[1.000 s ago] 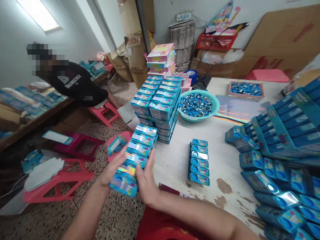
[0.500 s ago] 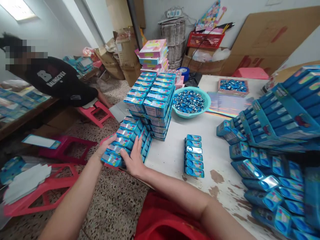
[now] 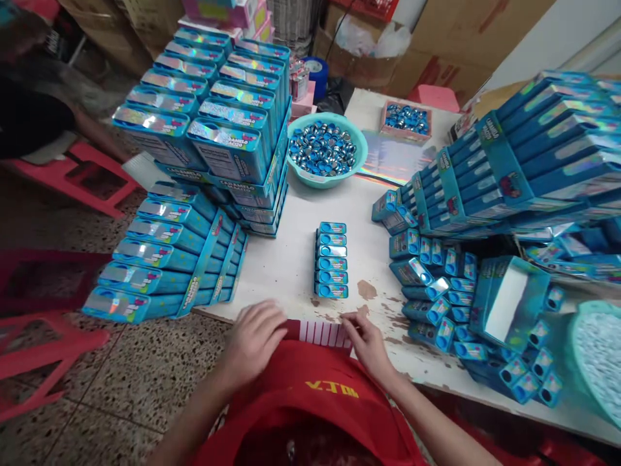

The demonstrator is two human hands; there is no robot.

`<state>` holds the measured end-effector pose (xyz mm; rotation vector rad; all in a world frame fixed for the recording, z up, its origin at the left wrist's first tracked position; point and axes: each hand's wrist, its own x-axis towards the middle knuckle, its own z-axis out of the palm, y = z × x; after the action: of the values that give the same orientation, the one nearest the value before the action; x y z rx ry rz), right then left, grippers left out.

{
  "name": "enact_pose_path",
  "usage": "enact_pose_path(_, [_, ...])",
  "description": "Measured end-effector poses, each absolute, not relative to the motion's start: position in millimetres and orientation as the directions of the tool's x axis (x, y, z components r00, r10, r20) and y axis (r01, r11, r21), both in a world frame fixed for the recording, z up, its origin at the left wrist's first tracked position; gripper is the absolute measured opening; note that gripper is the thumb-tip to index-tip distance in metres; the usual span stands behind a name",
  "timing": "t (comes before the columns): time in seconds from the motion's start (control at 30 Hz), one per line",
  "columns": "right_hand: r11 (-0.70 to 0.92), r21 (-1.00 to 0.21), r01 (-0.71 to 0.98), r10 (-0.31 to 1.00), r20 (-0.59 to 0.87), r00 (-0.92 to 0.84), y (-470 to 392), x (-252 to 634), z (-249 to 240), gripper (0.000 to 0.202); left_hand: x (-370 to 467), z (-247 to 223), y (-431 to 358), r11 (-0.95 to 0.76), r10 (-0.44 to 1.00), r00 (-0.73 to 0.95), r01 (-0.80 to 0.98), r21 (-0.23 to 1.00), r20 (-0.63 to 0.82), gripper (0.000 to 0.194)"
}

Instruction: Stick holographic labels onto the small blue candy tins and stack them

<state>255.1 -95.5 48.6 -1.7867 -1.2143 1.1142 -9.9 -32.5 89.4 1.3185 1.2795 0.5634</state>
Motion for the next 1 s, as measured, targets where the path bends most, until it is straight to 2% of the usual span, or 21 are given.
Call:
enact_pose_path(0.07, [-0.203, -0.876, 0.438, 0.977, -0.21, 0.033, -93.7, 240.4, 38.9, 0.025, 9.4, 61.9, -29.2, 0.074, 0.798, 0.459, 0.569, 0.819, -0.391, 0.02])
enact_pose_path(0.13, [-0.096, -0.855, 0.509, 0.976, -0.181, -0.118, -87.0, 222.0, 28.6, 0.022, 19.2, 36.9, -20.2, -0.077, 0.686, 0.524, 0.742, 0.666, -0.504, 0.021])
enact_pose_path(0.2, [-0.036, -0.81, 0.586, 0.96, -0.191, -0.206, -79.9, 206.8, 17.0, 0.028, 23.1, 19.5, -10.9, -0.117, 0.642, 0.494, 0.819, 0.561, -0.586, 0.028])
enact_pose_path(0.3, [0.046, -0.696, 0.716, 0.936, -0.219, -0.274, -72.7, 193.9, 1.7, 0.04, 26.6, 9.8, -1.8, -0.152, 0.643, 0.467, 0.855, 0.497, -0.607, 0.03])
enact_pose_path(0.47, [0.162, -0.574, 0.803, 0.884, -0.277, -0.377, -69.0, 187.2, -2.4, 0.042, 31.9, 7.8, 1.7, -0.15, 0.643, 0.446, 0.87, 0.47, -0.623, 0.032])
enact_pose_path(0.63, [0.228, -0.582, 0.781, 0.865, -0.247, -0.437, -69.3, 188.1, 1.0, 0.029, 32.2, -0.4, 1.8, -0.093, 0.646, 0.411, 0.879, 0.468, -0.643, 0.03])
enact_pose_path(0.77, [0.209, -0.534, 0.819, 0.891, -0.242, -0.385, -64.1, 184.6, -2.4, 0.014, 32.1, -5.3, 2.9, -0.079, 0.648, 0.418, 0.869, 0.489, -0.637, 0.03])
enact_pose_path(0.87, [0.198, -0.472, 0.859, 0.893, -0.274, -0.356, -59.8, 179.3, -2.6, 0.014, 31.7, -10.8, 3.9, -0.066, 0.645, 0.427, 0.857, 0.51, -0.634, 0.028])
enact_pose_path(0.93, [0.21, -0.51, 0.834, 0.881, -0.271, -0.387, -59.7, 178.0, 2.1, 0.014, 31.2, -14.4, 4.3, -0.051, 0.645, 0.426, 0.853, 0.52, -0.635, 0.026])
enact_pose_path(1.0, [0.175, -0.611, 0.772, 0.881, -0.253, -0.399, -61.3, 180.2, 12.3, 0.011, 30.6, -14.4, 4.1, -0.039, 0.647, 0.418, 0.853, 0.52, -0.638, 0.026])
